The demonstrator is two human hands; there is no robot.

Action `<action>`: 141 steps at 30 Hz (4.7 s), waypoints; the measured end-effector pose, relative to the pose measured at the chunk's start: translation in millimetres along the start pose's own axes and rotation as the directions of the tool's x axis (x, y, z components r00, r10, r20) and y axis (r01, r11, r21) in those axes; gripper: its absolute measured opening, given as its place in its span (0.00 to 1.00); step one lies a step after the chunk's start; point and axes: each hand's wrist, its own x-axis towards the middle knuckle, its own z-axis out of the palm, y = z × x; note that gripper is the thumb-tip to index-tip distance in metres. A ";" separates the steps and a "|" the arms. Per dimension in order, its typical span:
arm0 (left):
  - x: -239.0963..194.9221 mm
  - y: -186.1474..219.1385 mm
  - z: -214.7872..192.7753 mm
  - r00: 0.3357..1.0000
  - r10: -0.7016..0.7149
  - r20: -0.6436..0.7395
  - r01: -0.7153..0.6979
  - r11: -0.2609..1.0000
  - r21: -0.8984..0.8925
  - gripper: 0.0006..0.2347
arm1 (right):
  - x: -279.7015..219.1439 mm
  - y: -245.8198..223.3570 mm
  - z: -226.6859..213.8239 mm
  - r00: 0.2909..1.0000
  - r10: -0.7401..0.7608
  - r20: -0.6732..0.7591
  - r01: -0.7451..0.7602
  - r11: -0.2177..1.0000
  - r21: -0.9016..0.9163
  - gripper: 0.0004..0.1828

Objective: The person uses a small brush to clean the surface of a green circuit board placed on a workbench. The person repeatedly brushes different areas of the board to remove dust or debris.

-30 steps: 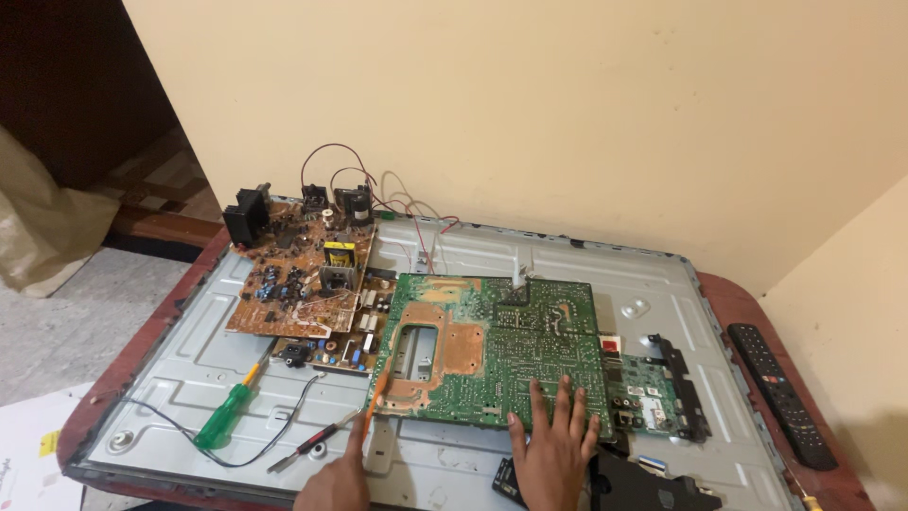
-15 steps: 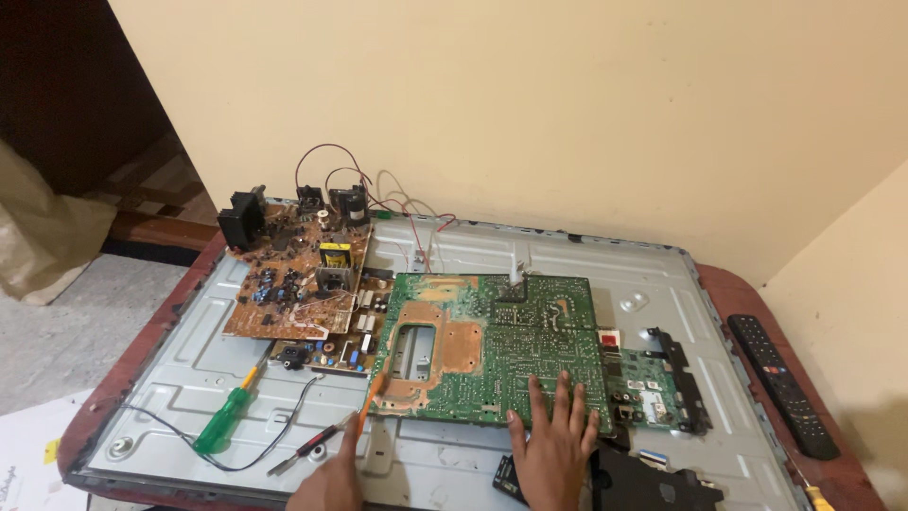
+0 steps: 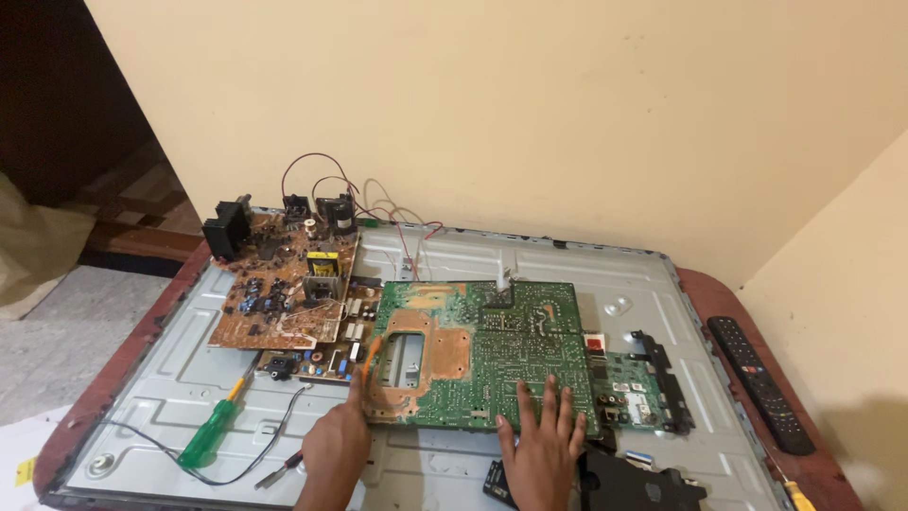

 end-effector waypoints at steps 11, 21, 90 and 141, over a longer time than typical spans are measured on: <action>-36.0 -36.1 17.3 0.965 -0.073 0.252 0.084 0.996 -0.034 0.36 | -1.9 -3.1 -3.4 0.999 0.018 0.043 -0.020 0.999 0.040 0.37; 5.4 3.2 -24.5 0.996 -0.036 0.076 0.035 0.999 0.008 0.33 | -5.5 -1.4 -3.2 0.994 -0.041 -0.103 0.049 0.996 0.076 0.34; 42.2 31.6 -40.2 0.979 -0.097 0.181 0.108 0.993 -0.051 0.37 | 0.1 11.6 32.6 0.974 -0.089 -0.210 0.097 0.995 0.027 0.37; 112.8 68.8 -38.6 0.994 -0.066 0.088 0.066 0.998 0.010 0.27 | -1.5 21.7 44.9 0.975 -0.147 -0.165 0.153 0.988 0.020 0.37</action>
